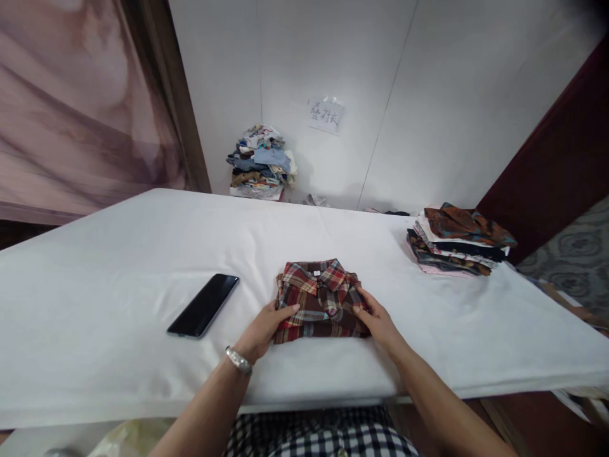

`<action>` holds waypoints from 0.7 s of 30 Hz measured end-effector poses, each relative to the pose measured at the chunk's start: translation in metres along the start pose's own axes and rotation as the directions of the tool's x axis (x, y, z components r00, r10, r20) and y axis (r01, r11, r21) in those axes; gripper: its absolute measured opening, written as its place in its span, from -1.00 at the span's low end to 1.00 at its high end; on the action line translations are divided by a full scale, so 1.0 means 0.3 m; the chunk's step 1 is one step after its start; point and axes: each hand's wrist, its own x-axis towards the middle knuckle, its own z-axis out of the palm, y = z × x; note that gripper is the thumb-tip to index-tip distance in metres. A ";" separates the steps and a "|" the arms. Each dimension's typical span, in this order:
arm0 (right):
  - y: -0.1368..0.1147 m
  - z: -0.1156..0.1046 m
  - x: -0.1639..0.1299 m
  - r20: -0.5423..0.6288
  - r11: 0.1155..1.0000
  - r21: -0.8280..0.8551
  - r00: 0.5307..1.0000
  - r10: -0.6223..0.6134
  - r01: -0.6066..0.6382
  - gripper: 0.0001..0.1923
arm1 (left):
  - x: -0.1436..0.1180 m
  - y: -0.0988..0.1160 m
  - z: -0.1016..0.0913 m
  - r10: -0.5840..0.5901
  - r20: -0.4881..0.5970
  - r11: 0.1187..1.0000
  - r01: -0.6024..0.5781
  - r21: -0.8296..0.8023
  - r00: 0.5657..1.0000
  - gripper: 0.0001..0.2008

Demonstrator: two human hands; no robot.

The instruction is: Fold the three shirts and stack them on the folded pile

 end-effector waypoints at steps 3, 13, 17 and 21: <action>-0.006 0.001 -0.002 0.027 0.999 0.030 0.999 0.018 -0.019 -0.35 | -0.016 -0.008 0.021 -0.003 0.002 1.000 0.003 0.008 1.000 -0.52; -0.078 -0.067 -0.148 -0.233 0.999 0.038 0.972 0.037 -0.029 -0.54 | -0.060 -0.039 0.094 -0.050 -0.151 0.984 0.022 -0.178 0.987 -0.65; -0.116 -0.041 -0.267 0.191 0.821 0.321 0.882 0.432 -0.472 -0.57 | -0.070 -0.048 0.115 -0.126 -0.168 0.972 0.088 -0.219 0.978 -0.69; -0.126 0.036 -0.280 0.459 0.613 0.492 0.782 0.421 -0.618 -0.43 | -0.093 -0.063 0.151 -0.098 -0.109 0.984 0.080 -0.162 0.989 -0.59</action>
